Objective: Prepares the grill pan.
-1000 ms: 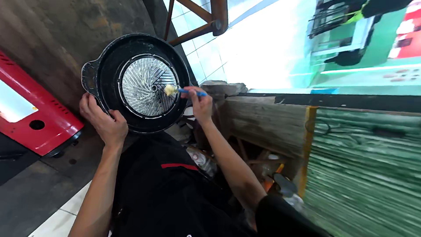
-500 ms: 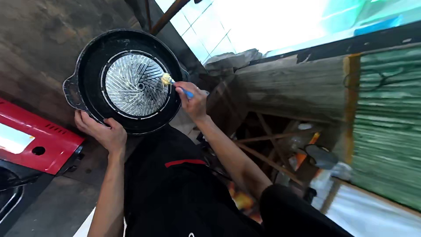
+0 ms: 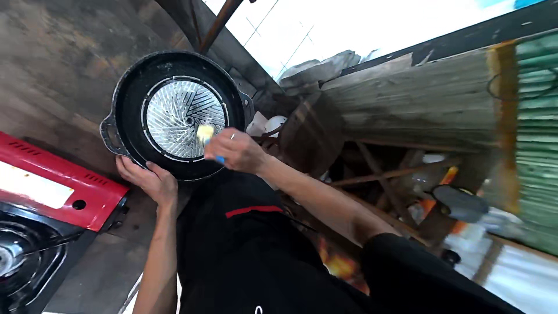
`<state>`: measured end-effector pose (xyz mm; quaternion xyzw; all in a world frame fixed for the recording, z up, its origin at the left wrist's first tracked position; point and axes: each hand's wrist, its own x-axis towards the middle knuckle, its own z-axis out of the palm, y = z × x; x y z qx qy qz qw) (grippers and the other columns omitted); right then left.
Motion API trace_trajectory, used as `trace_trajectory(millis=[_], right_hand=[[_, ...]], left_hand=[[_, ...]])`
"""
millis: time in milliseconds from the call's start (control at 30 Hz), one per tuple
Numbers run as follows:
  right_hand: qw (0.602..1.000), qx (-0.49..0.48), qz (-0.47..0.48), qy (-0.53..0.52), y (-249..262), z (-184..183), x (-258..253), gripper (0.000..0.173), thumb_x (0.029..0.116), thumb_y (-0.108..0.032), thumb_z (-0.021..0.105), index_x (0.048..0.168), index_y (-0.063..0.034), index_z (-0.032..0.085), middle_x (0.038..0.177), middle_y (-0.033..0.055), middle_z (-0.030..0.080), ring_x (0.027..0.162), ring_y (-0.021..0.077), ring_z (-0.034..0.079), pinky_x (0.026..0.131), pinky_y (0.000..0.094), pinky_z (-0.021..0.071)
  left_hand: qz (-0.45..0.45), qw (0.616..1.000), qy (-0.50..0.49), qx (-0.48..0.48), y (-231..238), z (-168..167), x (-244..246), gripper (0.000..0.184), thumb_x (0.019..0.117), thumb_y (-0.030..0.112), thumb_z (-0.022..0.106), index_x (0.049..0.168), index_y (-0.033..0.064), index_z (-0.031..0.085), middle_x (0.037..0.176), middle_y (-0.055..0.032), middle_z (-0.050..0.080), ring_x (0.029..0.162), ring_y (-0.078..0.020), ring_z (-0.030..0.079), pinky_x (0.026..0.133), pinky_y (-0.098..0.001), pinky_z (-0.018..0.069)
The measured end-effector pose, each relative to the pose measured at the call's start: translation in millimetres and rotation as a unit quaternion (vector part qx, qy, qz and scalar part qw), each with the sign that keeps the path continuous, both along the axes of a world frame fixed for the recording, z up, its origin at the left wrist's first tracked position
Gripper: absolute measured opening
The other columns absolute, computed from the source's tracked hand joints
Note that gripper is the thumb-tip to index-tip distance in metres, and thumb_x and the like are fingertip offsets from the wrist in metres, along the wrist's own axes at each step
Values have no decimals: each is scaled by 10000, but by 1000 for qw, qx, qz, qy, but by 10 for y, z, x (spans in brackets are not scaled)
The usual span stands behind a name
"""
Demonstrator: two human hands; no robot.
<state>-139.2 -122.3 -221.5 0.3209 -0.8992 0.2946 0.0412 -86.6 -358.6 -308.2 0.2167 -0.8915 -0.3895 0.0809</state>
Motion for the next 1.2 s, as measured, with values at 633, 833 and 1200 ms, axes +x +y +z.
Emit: trace_trajectory(millis=[633,833,1200], right_hand=[[987,-24,137,-83,163,-41,-1135,176,1009,-144,603,1071,-85,757,1088,80,747,1088,223,693,1010,402,539],[968,-129,138,-168,364,-122,-1584,168,1005,-119,640,1068,-15,756,1052,99,766,995,163,736,899,342,616],[955,-62,268,-110,730,-111,-1964,180,1004,-158,666,1090,-27,756,1064,127,757,1034,214,722,937,358,586]], left_hand=[[92,994,-48,-42,129,54,-34,557,1060,241,421,1558,9,330,1608,-216,319,1492,-314,332,1221,-454,313],[114,989,-19,-89,161,-4,8,496,1094,283,333,1470,-6,476,1565,-265,356,1471,-358,349,1220,-458,304],[191,971,-29,-143,315,95,-64,394,1091,240,409,1354,16,598,1449,-281,484,1370,-376,469,1160,-435,377]])
